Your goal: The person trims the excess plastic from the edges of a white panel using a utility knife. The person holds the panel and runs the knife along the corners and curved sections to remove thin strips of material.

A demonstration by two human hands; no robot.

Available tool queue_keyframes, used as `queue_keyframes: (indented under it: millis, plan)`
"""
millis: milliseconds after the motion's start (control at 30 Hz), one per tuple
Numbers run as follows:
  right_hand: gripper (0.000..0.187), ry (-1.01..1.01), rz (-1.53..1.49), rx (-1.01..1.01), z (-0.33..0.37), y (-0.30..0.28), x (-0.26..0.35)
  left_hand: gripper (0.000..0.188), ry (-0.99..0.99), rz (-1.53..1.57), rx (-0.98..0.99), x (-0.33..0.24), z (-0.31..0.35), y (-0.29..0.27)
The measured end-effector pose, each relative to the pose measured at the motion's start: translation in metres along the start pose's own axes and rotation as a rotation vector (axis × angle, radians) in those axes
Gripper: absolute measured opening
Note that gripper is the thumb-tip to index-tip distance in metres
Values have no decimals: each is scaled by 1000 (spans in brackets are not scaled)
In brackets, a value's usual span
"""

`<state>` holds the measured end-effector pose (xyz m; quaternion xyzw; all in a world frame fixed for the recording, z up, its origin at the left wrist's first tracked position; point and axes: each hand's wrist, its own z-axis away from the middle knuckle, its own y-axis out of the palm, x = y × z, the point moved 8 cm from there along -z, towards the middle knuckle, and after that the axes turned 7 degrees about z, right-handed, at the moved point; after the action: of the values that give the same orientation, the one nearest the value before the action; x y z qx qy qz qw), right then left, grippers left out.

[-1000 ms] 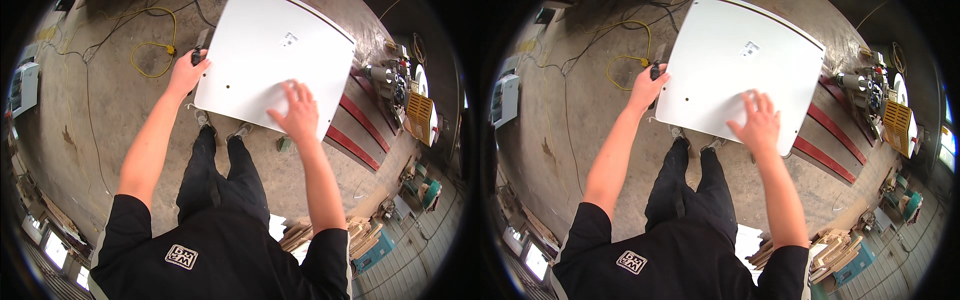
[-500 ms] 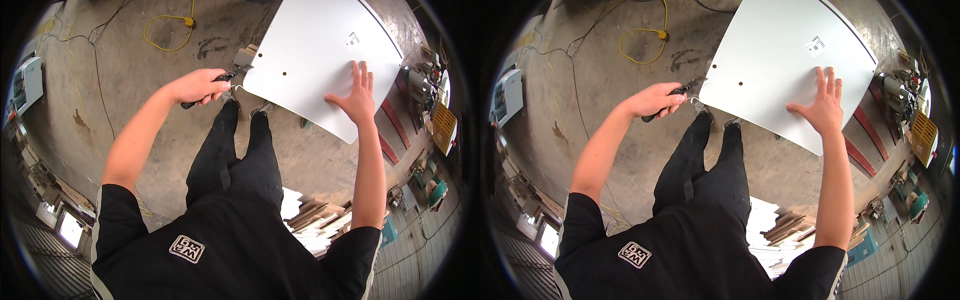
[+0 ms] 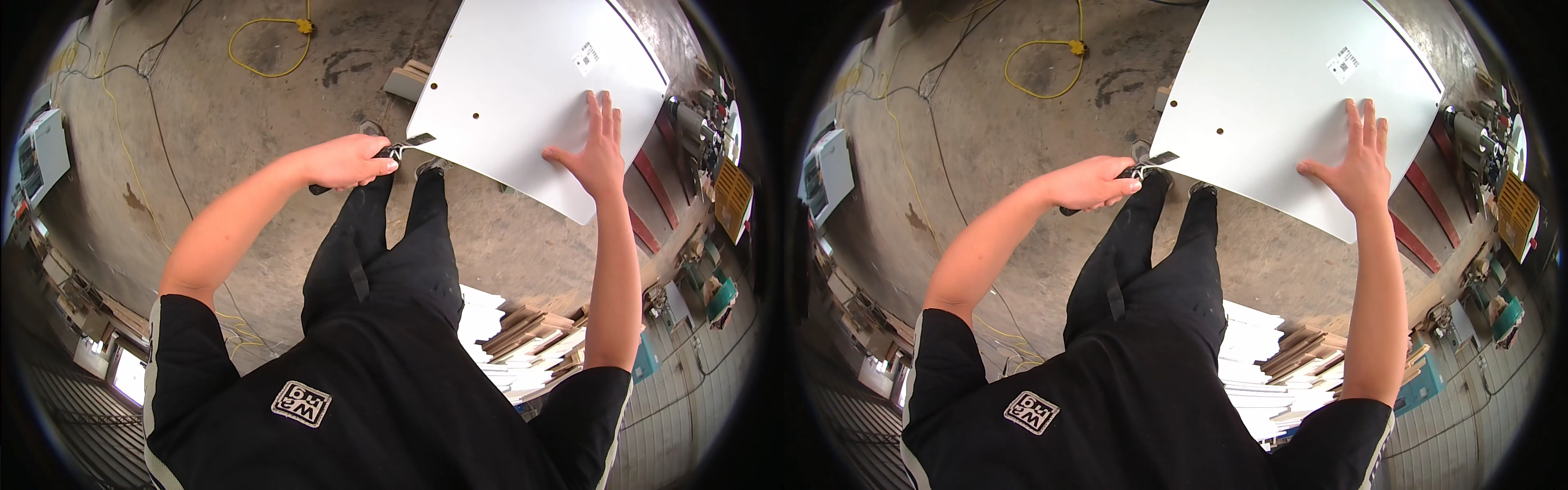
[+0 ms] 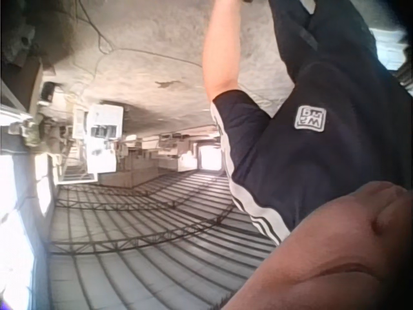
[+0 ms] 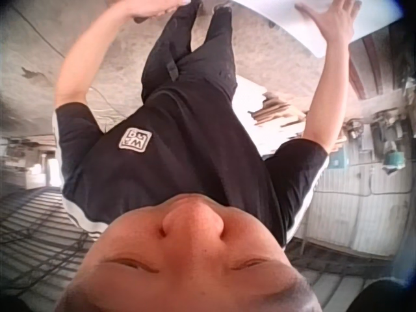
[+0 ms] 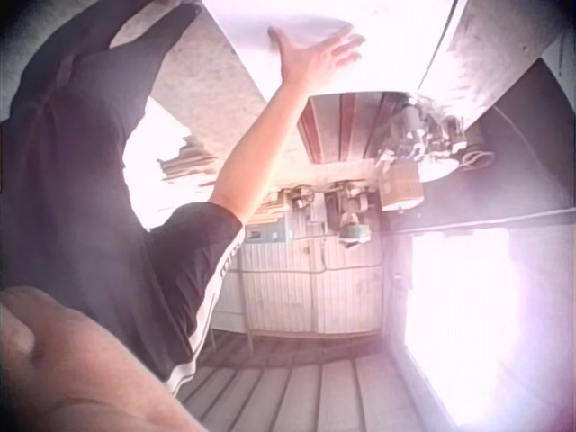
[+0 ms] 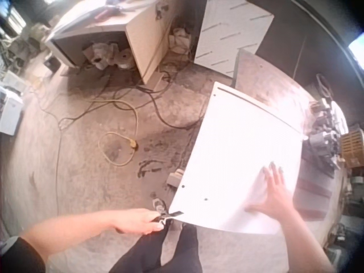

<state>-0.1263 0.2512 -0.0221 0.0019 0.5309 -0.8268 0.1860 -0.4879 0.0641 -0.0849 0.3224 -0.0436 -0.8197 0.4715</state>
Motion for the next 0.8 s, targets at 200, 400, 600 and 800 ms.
queue_keyframes:
  millis: [200, 400, 600, 800]
  plan:
    - [142, -11, -8, -25, -1, 2, -1, 24, 49, 50, 16, -15, -25, 34]
    - [140, -27, -48, -50, 2, 2, -2, 34, 181, -76, -42, -35, -71, 87]
    - [137, -44, -25, -115, 3, 3, -4, 38, 320, -128, -111, -57, -122, 150]
    - [138, -62, -18, -140, 3, 4, -4, 48, 304, -362, 55, -35, -189, 276]
